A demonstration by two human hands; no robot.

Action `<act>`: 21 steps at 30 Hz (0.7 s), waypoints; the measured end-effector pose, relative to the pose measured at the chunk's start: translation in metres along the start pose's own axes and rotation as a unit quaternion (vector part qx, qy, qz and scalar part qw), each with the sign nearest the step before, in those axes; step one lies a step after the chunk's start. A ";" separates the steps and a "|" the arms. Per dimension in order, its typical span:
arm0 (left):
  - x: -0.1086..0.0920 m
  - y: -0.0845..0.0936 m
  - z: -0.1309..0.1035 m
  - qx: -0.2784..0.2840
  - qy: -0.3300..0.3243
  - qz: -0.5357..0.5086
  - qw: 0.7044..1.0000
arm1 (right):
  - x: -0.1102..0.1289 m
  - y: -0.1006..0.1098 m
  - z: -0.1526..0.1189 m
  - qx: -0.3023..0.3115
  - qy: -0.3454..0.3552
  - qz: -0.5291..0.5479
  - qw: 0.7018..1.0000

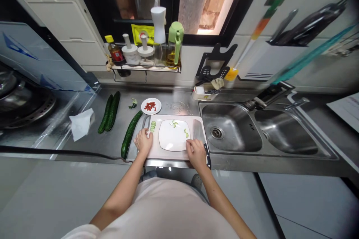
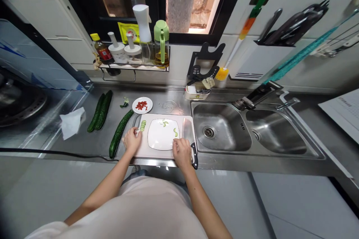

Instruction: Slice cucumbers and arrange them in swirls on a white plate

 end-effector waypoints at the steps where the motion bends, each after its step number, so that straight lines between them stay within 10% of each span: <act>1: -0.001 0.000 0.001 0.005 0.002 0.010 1.000 | 0.002 0.001 0.000 -0.008 0.013 0.001 1.000; 21: -0.015 -0.009 0.005 0.009 0.018 -0.015 1.000 | 0.005 -0.011 -0.007 0.108 -0.060 -0.023 0.992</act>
Point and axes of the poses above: each hand's wrist, its own z-axis towards the middle knuckle, its own y-axis out of the back of the hand, x = y × z, the point moved 3 cm from there along z, towards the middle knuckle, and after that the axes turned 6 degrees about z, right-handed, at the moved point
